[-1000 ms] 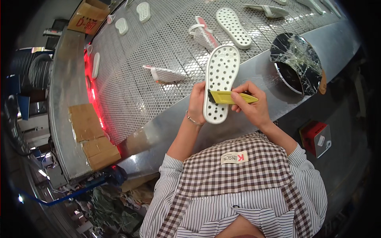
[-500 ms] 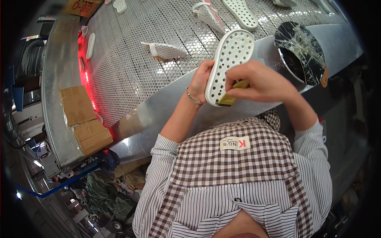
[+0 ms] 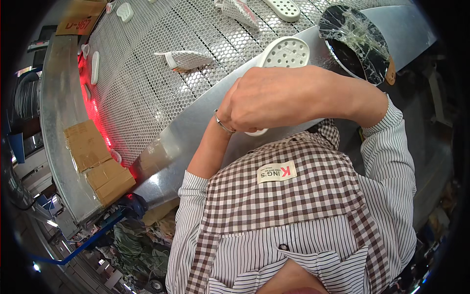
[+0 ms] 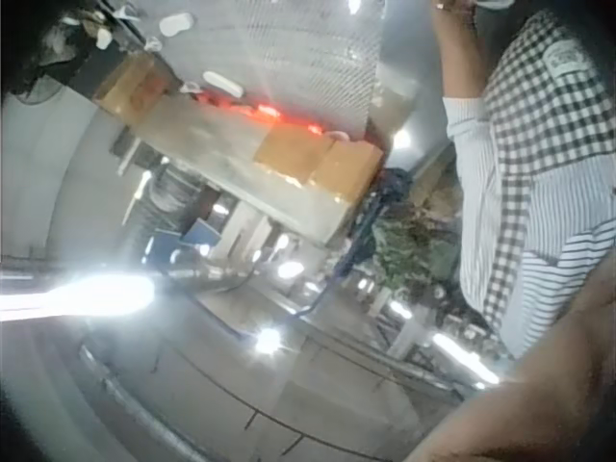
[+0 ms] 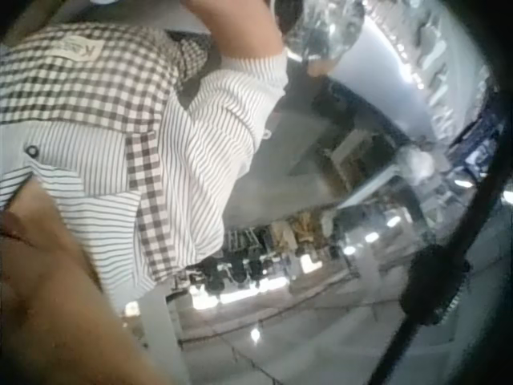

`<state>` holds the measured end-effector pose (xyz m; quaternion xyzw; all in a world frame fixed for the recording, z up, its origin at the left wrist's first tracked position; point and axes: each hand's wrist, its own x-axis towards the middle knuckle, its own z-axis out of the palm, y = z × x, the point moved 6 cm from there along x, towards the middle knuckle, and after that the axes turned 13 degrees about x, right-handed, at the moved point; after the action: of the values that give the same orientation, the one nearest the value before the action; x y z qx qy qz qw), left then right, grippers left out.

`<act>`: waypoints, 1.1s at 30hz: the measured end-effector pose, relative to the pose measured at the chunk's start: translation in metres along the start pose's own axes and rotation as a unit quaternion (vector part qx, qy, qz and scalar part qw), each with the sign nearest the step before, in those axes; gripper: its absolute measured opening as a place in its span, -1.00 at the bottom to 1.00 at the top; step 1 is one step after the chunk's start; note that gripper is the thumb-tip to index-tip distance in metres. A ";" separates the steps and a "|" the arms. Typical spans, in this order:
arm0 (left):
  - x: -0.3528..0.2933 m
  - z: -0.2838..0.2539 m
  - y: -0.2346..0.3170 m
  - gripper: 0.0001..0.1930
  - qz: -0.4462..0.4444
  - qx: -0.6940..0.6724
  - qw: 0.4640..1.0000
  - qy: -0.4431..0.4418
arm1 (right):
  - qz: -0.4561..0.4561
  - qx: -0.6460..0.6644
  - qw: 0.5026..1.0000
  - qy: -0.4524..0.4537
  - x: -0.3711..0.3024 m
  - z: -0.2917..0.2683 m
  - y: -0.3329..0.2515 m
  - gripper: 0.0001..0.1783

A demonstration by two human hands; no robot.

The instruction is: The person picks up shoe soles from a conveyor belt, dips a small brush into a dish of adhesive, applies the adhesive to the soles, and places them back onto the conveyor belt.

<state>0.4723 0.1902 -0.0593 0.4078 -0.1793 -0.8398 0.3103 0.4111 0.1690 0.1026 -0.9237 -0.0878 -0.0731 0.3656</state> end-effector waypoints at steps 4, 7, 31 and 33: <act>0.000 -0.013 -0.007 -0.57 0.026 0.017 0.999 0.020 | 0.050 0.025 0.997 0.051 -0.018 -0.018 0.013 -0.92; -0.002 -0.016 -0.007 -0.51 0.008 0.022 1.000 0.000 | 0.125 -0.057 0.990 0.008 -0.037 -0.029 0.042 -0.92; -0.048 -0.039 0.035 0.00 0.259 0.132 0.938 0.190 | 0.410 0.038 0.663 0.625 -0.290 0.001 0.079 -0.81; -0.052 -0.036 0.032 -0.17 0.269 0.131 0.940 0.165 | 0.415 0.073 0.643 0.640 -0.293 0.003 0.083 -0.81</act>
<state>0.5379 0.1994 -0.0329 0.5147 -0.3366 -0.6150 0.4935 0.1439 0.0801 -0.0128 -0.5569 0.5551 -0.4803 0.3886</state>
